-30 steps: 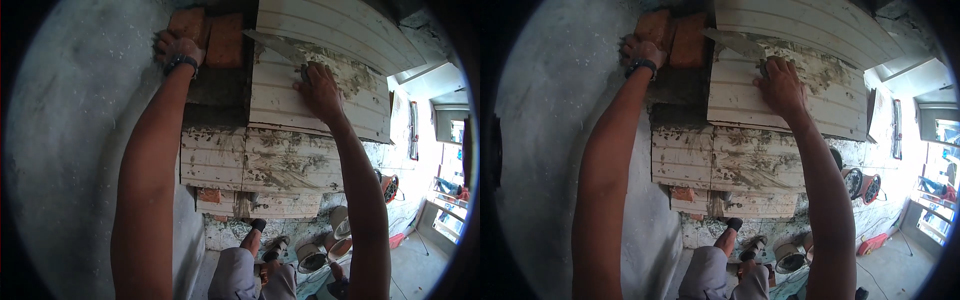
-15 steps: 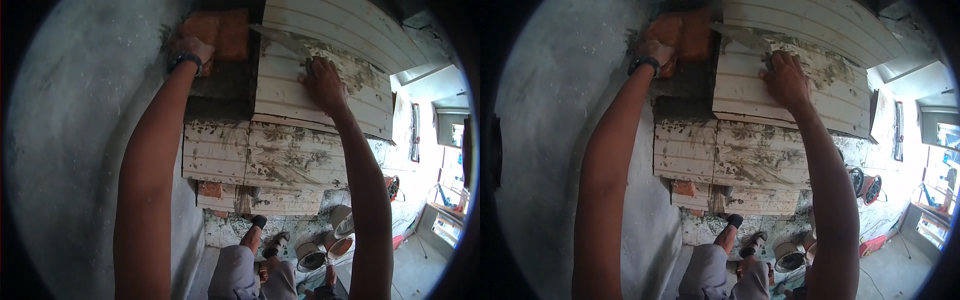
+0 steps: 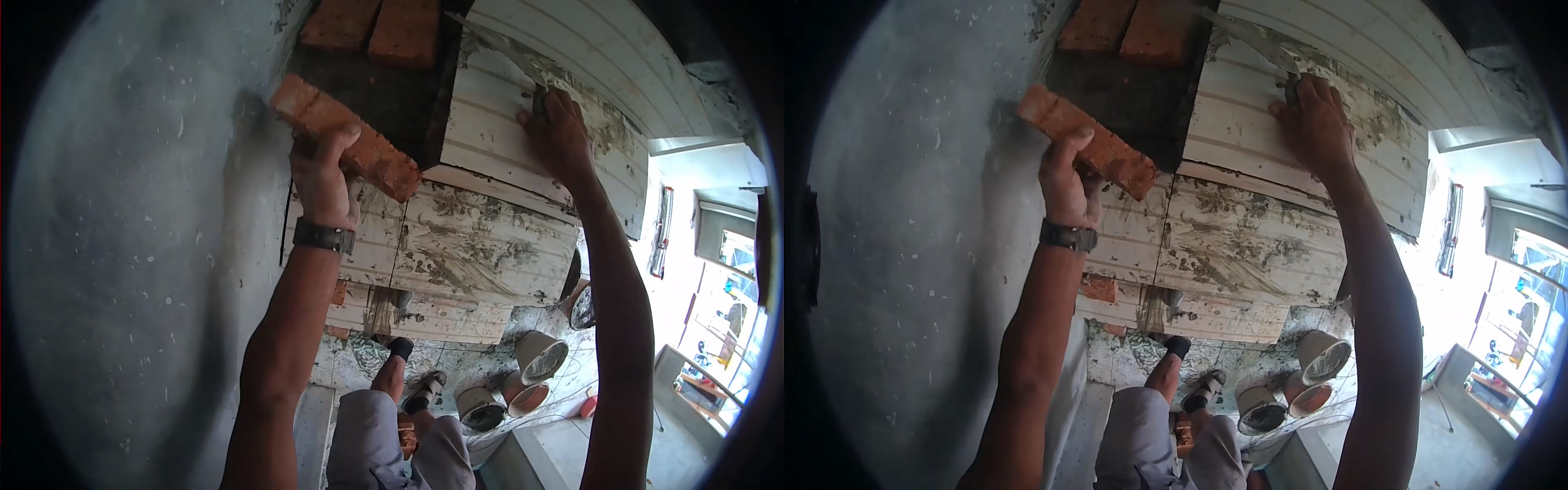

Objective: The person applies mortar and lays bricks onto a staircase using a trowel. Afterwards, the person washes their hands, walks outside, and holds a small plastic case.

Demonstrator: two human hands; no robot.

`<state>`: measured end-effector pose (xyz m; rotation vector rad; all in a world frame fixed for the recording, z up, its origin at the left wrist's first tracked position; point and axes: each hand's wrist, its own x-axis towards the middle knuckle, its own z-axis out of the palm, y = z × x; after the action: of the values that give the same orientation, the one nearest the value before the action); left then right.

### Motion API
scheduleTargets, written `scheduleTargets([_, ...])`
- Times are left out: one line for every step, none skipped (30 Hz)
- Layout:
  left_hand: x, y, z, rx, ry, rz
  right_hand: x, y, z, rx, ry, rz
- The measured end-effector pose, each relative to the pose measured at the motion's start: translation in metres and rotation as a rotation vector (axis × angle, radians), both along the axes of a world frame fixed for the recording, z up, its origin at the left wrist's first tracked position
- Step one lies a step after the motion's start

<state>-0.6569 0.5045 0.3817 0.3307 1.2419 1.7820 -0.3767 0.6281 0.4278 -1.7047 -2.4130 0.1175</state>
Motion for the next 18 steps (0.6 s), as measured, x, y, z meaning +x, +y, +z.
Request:
scheduleTargets([-0.002,-0.006,-0.007,-0.096,-0.065,-0.015,0.001,0.0,-0.001,-0.002,-0.004,0.008])
scheduleTargets([-0.003,-0.012,-0.015,-0.195,-0.13,-0.028,0.001,0.0,-0.002,0.009,0.0,0.007])
scheduleTargets([-0.004,-0.013,-0.027,-0.198,-0.132,-0.016,0.001,0.001,-0.003,0.021,0.006,0.007])
scheduleTargets([-0.006,-0.01,-0.04,-0.179,-0.206,0.014,0.0,0.001,-0.001,0.017,0.005,0.016])
scheduleTargets([-0.008,-0.006,-0.053,-0.159,-0.279,0.045,-0.002,0.0,0.002,-0.002,-0.018,0.011])
scheduleTargets([-0.011,-0.002,-0.064,-0.162,-0.282,0.055,-0.002,0.0,0.004,-0.022,-0.041,0.007])
scheduleTargets([-0.013,0.003,-0.073,-0.129,-0.345,0.007,-0.002,0.001,0.003,-0.028,-0.043,0.017])
scheduleTargets([-0.016,0.008,-0.082,-0.096,-0.407,-0.041,0.0,0.001,0.001,-0.017,-0.036,0.024])
scheduleTargets([-0.015,0.014,-0.089,-0.092,-0.412,-0.044,0.001,0.002,0.0,-0.003,-0.028,0.031])
scheduleTargets([-0.017,0.02,-0.097,-0.091,-0.412,-0.033,0.002,0.002,-0.001,-0.005,-0.027,0.042])
scheduleTargets([-0.018,0.026,-0.106,-0.134,-0.423,-0.023,0.002,0.003,-0.002,0.008,-0.025,0.045])
scheduleTargets([-0.016,0.029,-0.106,-0.18,-0.439,-0.014,0.003,0.004,-0.002,0.017,-0.027,0.047])
scheduleTargets([-0.011,0.03,-0.106,-0.174,-0.44,0.016,0.003,0.005,-0.002,0.017,-0.032,0.058])
scheduleTargets([-0.008,0.033,-0.108,-0.171,-0.445,0.026,0.003,0.005,-0.002,0.021,-0.037,0.068])
scheduleTargets([-0.005,0.033,-0.113,-0.21,-0.408,0.04,0.004,0.004,-0.002,0.019,-0.041,0.075])
scheduleTargets([-0.007,0.033,-0.118,-0.246,-0.368,0.059,0.001,0.004,-0.004,0.016,-0.039,0.086])
scheduleTargets([-0.007,0.033,-0.122,-0.244,-0.366,0.064,0.001,0.003,-0.003,0.033,-0.023,0.093])
scheduleTargets([-0.007,0.034,-0.118,-0.262,-0.37,0.055,0.002,0.003,-0.003,0.051,-0.007,0.098])
